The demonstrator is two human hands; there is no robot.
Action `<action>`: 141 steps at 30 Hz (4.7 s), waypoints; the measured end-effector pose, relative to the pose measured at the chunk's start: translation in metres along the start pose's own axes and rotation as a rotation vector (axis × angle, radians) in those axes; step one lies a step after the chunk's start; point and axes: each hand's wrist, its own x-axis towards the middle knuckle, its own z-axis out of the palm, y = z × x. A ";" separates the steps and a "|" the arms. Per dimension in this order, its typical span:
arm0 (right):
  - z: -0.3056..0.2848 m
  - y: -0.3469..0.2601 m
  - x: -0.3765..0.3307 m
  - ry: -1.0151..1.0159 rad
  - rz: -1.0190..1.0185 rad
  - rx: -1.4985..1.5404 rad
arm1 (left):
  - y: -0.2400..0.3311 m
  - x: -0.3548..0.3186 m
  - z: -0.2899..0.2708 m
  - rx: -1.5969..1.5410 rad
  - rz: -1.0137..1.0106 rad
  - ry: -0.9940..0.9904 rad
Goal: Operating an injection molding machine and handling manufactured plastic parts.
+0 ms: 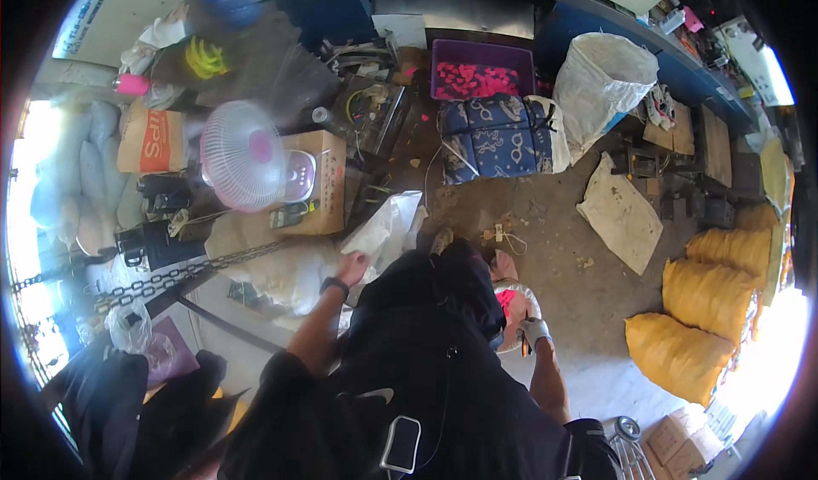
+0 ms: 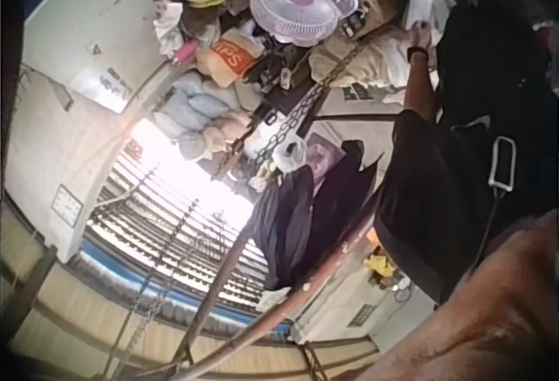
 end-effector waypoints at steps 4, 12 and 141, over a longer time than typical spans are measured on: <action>0.001 -0.060 0.002 0.033 -0.005 -0.019 | -0.050 -0.018 -0.001 0.137 0.051 -0.043; -0.009 -0.173 0.061 -0.045 -0.080 -0.454 | -0.020 0.025 -0.011 0.002 -0.001 0.044; -0.026 -1.049 -0.045 0.100 -1.563 0.364 | 0.412 0.431 -0.160 -1.167 0.340 0.574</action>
